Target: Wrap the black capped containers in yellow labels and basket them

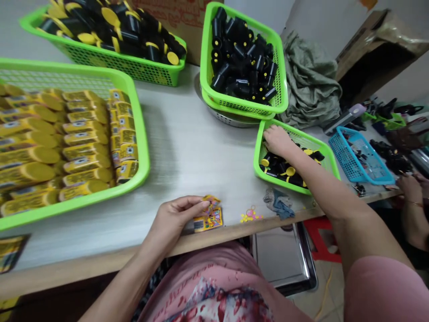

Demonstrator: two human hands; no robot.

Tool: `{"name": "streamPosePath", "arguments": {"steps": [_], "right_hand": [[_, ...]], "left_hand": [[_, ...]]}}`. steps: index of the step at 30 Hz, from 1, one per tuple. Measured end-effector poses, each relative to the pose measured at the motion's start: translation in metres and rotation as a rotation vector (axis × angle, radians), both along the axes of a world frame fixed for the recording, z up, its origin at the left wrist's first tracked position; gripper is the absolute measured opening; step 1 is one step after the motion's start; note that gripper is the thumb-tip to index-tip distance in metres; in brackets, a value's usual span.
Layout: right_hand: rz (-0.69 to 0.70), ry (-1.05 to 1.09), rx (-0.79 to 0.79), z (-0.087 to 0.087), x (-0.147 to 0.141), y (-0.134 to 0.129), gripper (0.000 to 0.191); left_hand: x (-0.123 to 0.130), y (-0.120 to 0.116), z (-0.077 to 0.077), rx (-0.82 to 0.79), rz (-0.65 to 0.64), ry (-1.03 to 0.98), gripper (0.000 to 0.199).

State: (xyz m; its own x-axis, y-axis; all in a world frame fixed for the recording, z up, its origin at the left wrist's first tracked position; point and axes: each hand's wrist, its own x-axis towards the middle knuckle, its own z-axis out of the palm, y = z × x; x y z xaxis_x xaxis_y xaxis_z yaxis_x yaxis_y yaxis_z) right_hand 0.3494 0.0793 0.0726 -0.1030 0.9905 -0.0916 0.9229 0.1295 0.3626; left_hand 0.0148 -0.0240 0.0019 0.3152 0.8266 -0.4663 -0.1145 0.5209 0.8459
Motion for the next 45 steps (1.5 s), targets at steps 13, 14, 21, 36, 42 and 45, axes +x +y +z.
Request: {"name": "streamPosePath", "arguments": {"steps": [13, 14, 21, 36, 42, 45], "right_hand": [[-0.201, -0.097, 0.016, 0.006, -0.001, 0.004, 0.039], [-0.233, -0.034, 0.091, 0.012, 0.003, -0.003, 0.043], [-0.365, 1.204, 0.395, 0.033, -0.042, -0.094, 0.045], [-0.321, 1.883, -0.237, -0.036, -0.134, -0.125, 0.034], [-0.331, 1.951, -0.227, -0.047, -0.144, -0.126, 0.040], [-0.352, 1.978, -0.221, -0.052, -0.149, -0.126, 0.040]], "left_hand": [[-0.006, -0.004, -0.004, -0.019, 0.056, -0.174, 0.027], [-0.007, -0.004, -0.003, -0.027, 0.052, -0.193, 0.027], [-0.004, -0.002, 0.003, -0.063, 0.078, -0.227, 0.030], [-0.004, -0.004, 0.005, -0.028, 0.092, -0.203, 0.023], [-0.002, -0.002, 0.001, -0.045, 0.079, -0.247, 0.028], [-0.001, -0.001, -0.001, -0.060, 0.101, -0.231, 0.034]]}}
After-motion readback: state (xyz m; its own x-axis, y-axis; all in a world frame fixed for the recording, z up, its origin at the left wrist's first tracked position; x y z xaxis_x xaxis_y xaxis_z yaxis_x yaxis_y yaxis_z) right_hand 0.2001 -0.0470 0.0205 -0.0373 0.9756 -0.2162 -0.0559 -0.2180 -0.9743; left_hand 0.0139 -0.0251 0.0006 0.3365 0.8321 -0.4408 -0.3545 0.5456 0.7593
